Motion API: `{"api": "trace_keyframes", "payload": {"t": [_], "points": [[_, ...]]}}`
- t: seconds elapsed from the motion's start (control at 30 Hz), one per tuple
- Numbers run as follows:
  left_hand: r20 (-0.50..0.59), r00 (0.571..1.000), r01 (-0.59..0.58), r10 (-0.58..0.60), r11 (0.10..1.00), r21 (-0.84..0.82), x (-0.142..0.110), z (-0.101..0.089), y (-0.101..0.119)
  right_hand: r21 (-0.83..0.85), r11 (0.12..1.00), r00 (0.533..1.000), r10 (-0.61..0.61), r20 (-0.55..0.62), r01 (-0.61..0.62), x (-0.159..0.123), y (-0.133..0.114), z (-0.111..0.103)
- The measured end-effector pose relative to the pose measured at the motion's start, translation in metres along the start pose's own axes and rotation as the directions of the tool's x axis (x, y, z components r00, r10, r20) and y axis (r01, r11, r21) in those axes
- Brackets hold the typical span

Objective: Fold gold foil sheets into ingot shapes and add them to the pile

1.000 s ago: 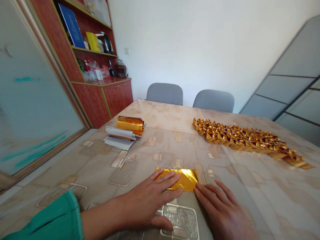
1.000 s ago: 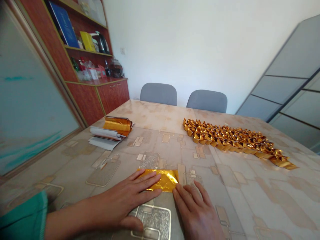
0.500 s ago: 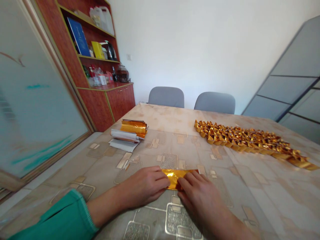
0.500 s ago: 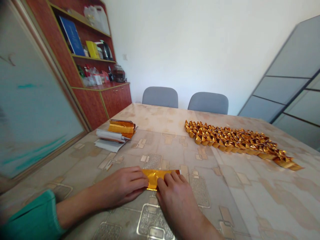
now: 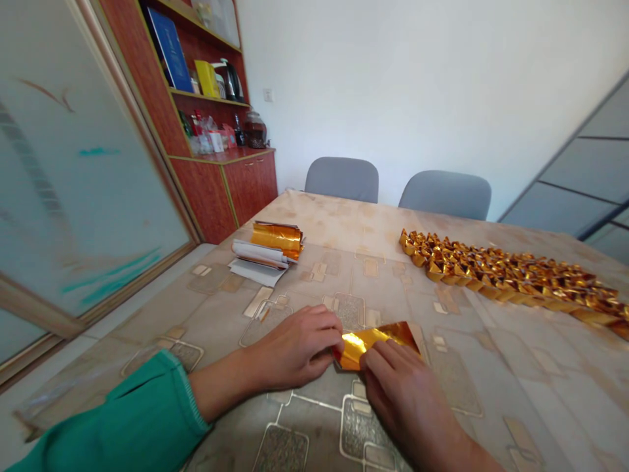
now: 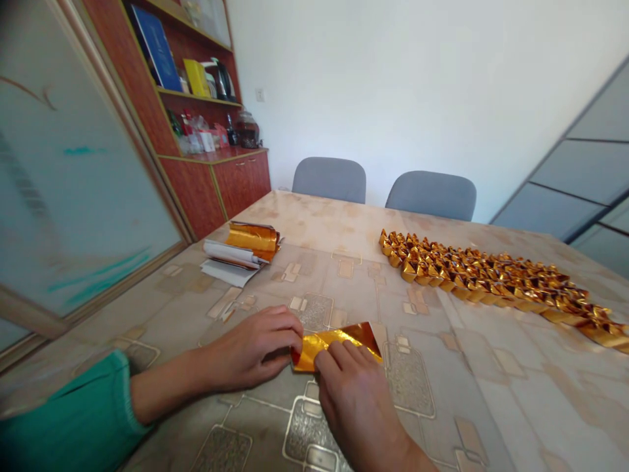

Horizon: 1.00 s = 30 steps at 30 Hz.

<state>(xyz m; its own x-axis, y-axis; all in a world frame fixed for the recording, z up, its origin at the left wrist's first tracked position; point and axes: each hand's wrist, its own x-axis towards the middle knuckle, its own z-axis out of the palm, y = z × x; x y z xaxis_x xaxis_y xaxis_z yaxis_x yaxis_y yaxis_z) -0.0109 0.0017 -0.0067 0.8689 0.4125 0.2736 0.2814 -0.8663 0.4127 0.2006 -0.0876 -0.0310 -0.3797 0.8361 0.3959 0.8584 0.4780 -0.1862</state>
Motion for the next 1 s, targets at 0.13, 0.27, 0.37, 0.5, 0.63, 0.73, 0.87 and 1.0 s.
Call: {"api": "trace_keyframes", "payload": {"t": [0.13,0.27,0.37,0.5,0.63,0.73,0.87,1.0], "points": [[-0.013,1.0,0.026,-0.027,0.999,-0.024,0.001,0.007,-0.001,0.1,0.991,0.994,0.085,0.075,-0.092,-0.001,-0.004,-0.008],[-0.05,0.992,0.109,-0.112,0.993,-0.054,0.004,0.009,0.0,0.153,0.975,0.984,0.15,0.094,-0.163,0.006,-0.005,-0.011],[-0.076,0.979,0.185,-0.189,0.981,-0.059,0.005,0.009,0.002,0.185,0.959,0.975,0.202,0.091,-0.215,0.011,-0.001,-0.009],[-0.105,0.962,0.247,-0.25,0.968,-0.042,0.006,0.011,0.002,0.146,0.957,0.967,0.24,0.081,-0.25,0.013,0.004,-0.005],[-0.132,0.942,0.308,-0.307,0.951,-0.018,0.006,0.013,0.003,0.04,0.971,0.971,0.235,0.043,-0.237,0.014,0.004,-0.001],[-0.139,0.934,0.33,-0.328,0.944,-0.013,0.007,0.013,0.003,-0.048,0.974,0.975,0.221,0.012,-0.22,0.014,0.003,0.002],[-0.154,0.925,0.352,-0.348,0.936,0.001,0.007,0.015,0.002,-0.131,0.971,0.98,0.201,-0.008,-0.2,0.014,0.003,0.005],[-0.153,0.926,0.35,-0.345,0.937,0.01,0.007,0.015,0.0,-0.181,0.964,0.981,0.194,-0.018,-0.194,0.014,0.002,0.005]]}}
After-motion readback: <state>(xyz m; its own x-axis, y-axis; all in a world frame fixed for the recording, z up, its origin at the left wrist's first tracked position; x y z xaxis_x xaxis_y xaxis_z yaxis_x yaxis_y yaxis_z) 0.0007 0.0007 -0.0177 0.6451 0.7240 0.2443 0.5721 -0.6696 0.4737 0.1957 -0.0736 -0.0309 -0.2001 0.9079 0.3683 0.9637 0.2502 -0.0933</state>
